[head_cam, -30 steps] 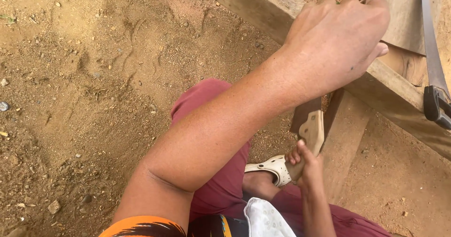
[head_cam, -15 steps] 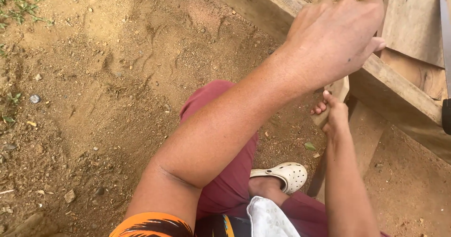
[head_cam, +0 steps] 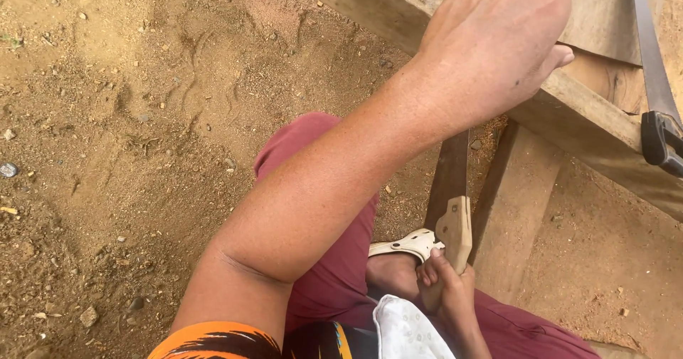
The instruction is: Sawing a wooden beam with a hand saw.
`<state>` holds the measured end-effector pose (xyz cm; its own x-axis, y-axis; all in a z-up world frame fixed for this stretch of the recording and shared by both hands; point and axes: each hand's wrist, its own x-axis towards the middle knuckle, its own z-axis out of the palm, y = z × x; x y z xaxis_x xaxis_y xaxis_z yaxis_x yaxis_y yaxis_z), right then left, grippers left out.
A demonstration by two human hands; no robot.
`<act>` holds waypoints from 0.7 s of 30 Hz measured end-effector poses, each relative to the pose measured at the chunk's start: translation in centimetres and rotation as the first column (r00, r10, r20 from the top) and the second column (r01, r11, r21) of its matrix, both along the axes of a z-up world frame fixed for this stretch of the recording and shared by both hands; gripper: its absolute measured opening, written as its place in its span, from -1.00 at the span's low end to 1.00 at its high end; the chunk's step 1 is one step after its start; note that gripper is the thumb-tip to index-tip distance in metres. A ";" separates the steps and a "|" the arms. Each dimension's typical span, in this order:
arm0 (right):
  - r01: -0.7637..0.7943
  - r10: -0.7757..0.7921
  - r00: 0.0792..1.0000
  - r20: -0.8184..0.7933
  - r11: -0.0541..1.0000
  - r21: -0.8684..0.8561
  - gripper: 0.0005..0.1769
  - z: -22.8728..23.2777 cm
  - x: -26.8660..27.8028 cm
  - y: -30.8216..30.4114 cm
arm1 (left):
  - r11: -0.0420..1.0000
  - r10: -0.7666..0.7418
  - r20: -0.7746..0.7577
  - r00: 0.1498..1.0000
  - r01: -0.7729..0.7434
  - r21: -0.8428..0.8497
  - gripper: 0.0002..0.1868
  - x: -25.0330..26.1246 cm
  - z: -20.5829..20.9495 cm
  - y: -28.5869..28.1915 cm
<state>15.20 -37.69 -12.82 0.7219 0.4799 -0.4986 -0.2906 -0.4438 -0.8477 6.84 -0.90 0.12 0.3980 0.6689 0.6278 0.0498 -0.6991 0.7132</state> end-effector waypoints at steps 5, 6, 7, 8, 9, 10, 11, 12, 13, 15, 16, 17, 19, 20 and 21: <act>-0.054 0.057 0.997 0.047 0.997 -0.059 -0.81 -0.7 8.0 10.2 | 0.999 -0.038 -0.039 0.999 0.036 -0.029 -0.61 -0.3 0.2 0.2; -0.040 0.044 0.998 0.052 0.996 -0.080 -0.79 -1.3 10.0 12.3 | 0.994 -0.085 -0.135 0.987 0.074 -0.084 -0.61 -0.6 0.4 0.3; -0.045 0.048 0.998 0.050 0.997 -0.070 -0.79 -1.8 10.6 13.3 | 0.995 -0.079 -0.138 0.987 0.069 -0.074 -0.61 -0.7 0.1 0.3; -0.056 0.057 0.998 0.027 0.998 -0.027 -0.80 -2.2 11.2 14.2 | 1.000 -0.013 -0.087 0.996 0.012 -0.015 -0.62 -0.7 -0.1 0.2; -0.066 0.066 0.998 0.005 0.998 0.016 -0.82 -2.7 11.8 15.0 | 0.998 0.049 -0.032 0.998 -0.048 0.043 -0.63 -0.8 -0.5 0.1; -0.064 0.064 0.998 0.009 0.998 0.015 -0.82 -2.4 11.2 14.7 | 0.998 0.048 -0.028 0.998 -0.046 0.042 -0.63 -0.5 -0.8 0.2; -0.071 0.071 0.997 0.006 0.997 0.035 -0.82 -2.1 10.6 14.5 | 0.996 0.063 -0.024 0.998 -0.061 0.072 -0.62 -0.2 -1.1 0.3; -0.075 0.075 0.997 0.006 0.996 0.052 -0.82 -1.7 10.1 14.1 | 0.992 0.074 -0.018 0.997 -0.072 0.099 -0.62 0.2 -1.4 0.4; -0.070 0.070 0.997 0.012 0.996 0.049 -0.82 -1.1 8.4 12.3 | 0.993 0.070 -0.012 0.998 -0.068 0.096 -0.62 -0.1 -0.9 0.1; -0.041 0.046 0.997 0.060 0.995 -0.088 -0.82 -0.3 5.3 10.3 | 0.991 -0.098 -0.235 0.967 0.073 -0.115 -0.62 -0.8 0.1 0.6; -0.031 0.038 0.997 0.066 0.995 -0.094 -0.82 -0.3 4.0 7.7 | 0.989 -0.109 -0.228 0.968 0.083 -0.121 -0.62 -0.6 -0.1 0.6; -0.019 0.022 0.999 0.037 0.998 -0.060 -0.81 -0.3 2.8 5.0 | 0.998 -0.050 -0.151 0.987 0.043 -0.050 -0.59 -0.4 -0.5 0.7; 0.000 0.000 1.000 0.008 0.999 -0.041 -0.79 -0.3 1.6 0.6 | 1.000 -0.003 -0.068 0.998 0.003 0.003 -0.55 -0.4 -0.9 0.5; -0.019 0.019 1.000 0.008 1.000 -0.014 -0.75 -0.5 1.5 -1.1 | 0.999 0.021 0.007 1.000 -0.022 0.047 -0.59 -0.7 -0.7 0.4; -0.038 0.038 0.999 0.008 0.999 0.013 -0.70 -0.6 1.4 -2.7 | 0.995 0.041 0.084 0.996 -0.049 0.090 -0.62 -1.0 -0.5 0.3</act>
<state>16.62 -40.40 -13.43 0.7063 0.5137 -0.4870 -0.2673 -0.4434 -0.8555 5.81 -0.60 -0.41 0.3136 0.6233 0.7164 0.0271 -0.7600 0.6494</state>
